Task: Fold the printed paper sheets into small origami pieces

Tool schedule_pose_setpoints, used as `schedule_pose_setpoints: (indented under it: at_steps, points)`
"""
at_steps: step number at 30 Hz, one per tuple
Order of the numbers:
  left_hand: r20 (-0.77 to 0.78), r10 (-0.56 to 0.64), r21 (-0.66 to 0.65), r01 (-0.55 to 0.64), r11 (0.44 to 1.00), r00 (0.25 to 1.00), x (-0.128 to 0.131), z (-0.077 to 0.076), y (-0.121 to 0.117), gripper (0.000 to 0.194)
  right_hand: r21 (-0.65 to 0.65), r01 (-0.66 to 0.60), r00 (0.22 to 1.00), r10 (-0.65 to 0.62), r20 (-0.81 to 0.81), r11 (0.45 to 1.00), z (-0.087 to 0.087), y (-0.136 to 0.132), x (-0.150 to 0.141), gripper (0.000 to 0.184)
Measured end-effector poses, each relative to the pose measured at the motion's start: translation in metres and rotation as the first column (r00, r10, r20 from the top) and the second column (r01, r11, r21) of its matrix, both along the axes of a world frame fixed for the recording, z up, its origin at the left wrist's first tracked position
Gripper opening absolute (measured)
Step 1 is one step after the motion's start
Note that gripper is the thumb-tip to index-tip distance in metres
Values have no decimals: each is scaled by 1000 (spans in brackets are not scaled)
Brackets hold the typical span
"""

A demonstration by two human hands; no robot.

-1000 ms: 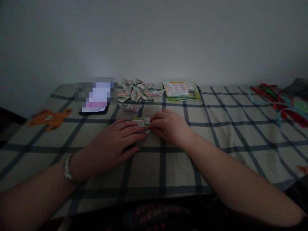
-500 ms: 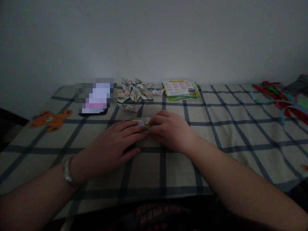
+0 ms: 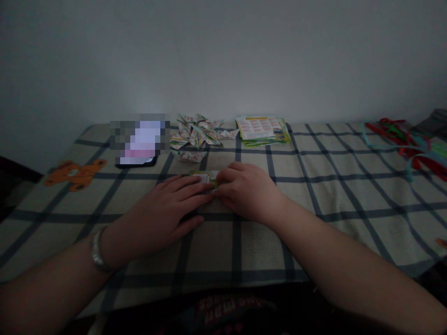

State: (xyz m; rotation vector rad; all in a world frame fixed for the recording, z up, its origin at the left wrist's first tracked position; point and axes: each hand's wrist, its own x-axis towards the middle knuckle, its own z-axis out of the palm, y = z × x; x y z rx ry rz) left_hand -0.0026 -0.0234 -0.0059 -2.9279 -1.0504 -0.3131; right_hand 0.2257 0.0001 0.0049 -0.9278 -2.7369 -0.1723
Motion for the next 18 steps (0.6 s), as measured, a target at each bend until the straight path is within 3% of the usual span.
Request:
schedule_pose_setpoints:
  at_steps: [12, 18]
  points:
    - [-12, -16, 23, 16, 1000, 1000, 1, 1, -1, 37, 107, 58, 990, -70, 120, 993, 8, 1, 7, 15]
    - [-14, -26, 42, 26, 999, 1000, 2, 2, -1, 36, 75, 116, 988, -123, 96, 990, 9, 2, 10, 15]
